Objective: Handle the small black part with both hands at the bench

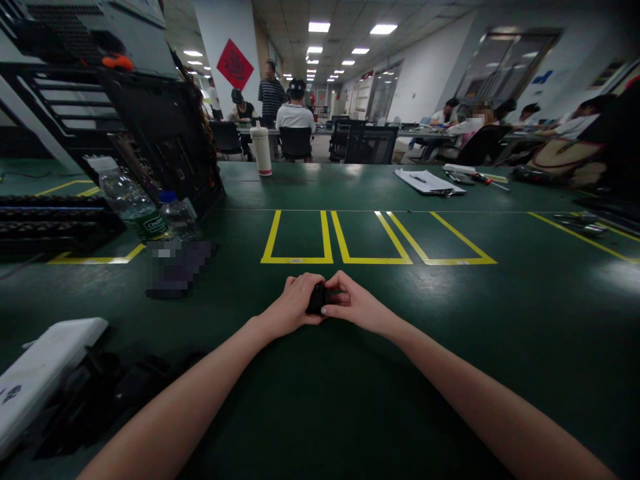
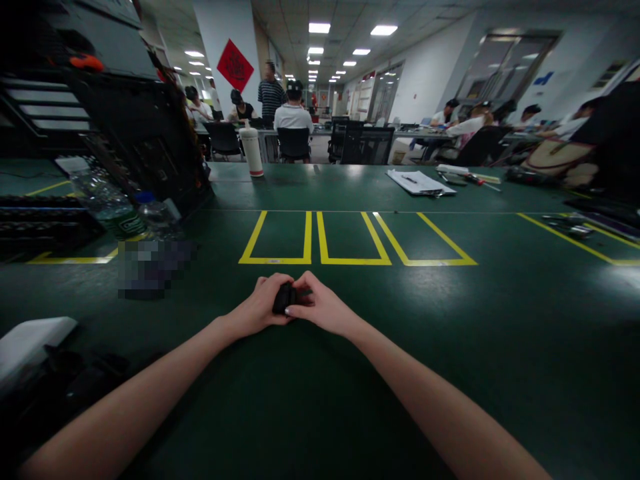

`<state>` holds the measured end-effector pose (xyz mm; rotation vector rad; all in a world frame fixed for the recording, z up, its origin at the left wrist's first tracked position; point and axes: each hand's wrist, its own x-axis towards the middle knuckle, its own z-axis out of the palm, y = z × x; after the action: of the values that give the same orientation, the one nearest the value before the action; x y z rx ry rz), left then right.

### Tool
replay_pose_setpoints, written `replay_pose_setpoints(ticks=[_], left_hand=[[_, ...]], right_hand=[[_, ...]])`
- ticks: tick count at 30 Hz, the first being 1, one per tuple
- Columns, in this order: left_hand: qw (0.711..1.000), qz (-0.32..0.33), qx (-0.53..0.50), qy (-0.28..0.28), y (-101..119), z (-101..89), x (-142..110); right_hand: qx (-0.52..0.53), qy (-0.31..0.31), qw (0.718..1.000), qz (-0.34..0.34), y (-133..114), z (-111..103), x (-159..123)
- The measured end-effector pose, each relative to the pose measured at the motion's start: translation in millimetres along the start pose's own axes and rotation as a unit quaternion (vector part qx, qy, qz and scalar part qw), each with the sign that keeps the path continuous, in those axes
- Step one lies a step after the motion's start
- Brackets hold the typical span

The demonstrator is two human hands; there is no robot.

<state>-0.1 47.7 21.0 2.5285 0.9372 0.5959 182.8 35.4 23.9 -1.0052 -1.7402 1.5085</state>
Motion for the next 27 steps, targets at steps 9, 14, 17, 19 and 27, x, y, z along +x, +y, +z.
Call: replay_pose_setpoints(ticks=[9, 14, 17, 19, 27], left_hand=[[1.0, -0.003, 0.005, -0.007, 2, -2.4, 0], [1.0, 0.001, 0.007, -0.007, 1, -2.1, 0], [1.0, -0.001, 0.01, -0.004, 0, -1.1, 0], [1.0, -0.001, 0.016, -0.003, 0, -0.1, 0], [1.0, 0.005, 0.016, 0.001, 1, -0.3, 0]], right_hand=[[-0.042, 0.047, 0.997, 0.032, 7, -1, 4], [-0.01, -0.008, 1.0, 0.011, 4, -3, 2], [0.012, -0.011, 1.0, -0.003, 4, -2, 1], [0.008, 0.006, 1.0, -0.008, 6, -1, 2], [-0.034, 0.051, 0.998, 0.007, 13, 1, 5]])
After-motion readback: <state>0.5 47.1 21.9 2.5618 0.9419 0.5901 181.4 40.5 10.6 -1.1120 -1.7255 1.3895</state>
